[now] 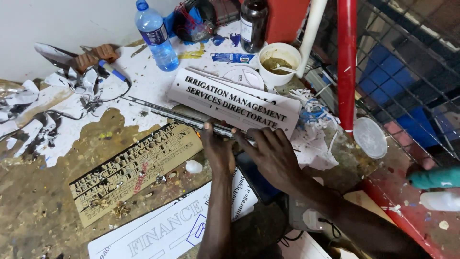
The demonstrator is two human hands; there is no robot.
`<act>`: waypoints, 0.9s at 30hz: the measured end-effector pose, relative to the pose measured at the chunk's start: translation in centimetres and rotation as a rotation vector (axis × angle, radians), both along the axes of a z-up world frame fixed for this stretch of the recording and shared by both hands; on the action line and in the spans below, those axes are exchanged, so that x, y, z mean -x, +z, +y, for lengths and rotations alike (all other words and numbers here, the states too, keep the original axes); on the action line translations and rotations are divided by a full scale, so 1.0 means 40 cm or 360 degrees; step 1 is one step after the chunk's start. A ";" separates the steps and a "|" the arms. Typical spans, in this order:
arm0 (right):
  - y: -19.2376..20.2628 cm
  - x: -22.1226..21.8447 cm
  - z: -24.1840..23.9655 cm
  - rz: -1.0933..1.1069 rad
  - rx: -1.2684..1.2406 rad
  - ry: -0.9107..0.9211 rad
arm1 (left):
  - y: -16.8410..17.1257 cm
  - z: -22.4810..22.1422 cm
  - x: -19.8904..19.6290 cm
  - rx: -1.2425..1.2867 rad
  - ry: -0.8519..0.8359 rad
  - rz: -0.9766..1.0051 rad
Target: Trimming the edges of a sign with a utility knife and then sorting through a stack of finished signs on a workbench.
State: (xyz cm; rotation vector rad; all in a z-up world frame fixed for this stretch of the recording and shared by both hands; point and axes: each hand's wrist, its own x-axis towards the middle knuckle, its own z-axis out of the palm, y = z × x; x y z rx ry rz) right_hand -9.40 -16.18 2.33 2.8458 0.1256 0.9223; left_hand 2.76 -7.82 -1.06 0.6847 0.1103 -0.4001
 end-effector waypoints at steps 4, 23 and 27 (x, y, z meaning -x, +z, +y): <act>-0.013 0.002 0.000 0.0078 -0.0095 0.0068 | -0.063 0.001 -0.028 0.0035 0.0045 0.0056; -0.140 -0.142 -0.248 0.0572 -0.1215 0.0110 | -0.290 0.040 -0.168 0.0222 -0.0159 0.0138; -0.245 -0.200 -0.303 0.0938 -0.0529 -0.0398 | -0.301 0.047 -0.167 0.0243 -0.0220 0.0208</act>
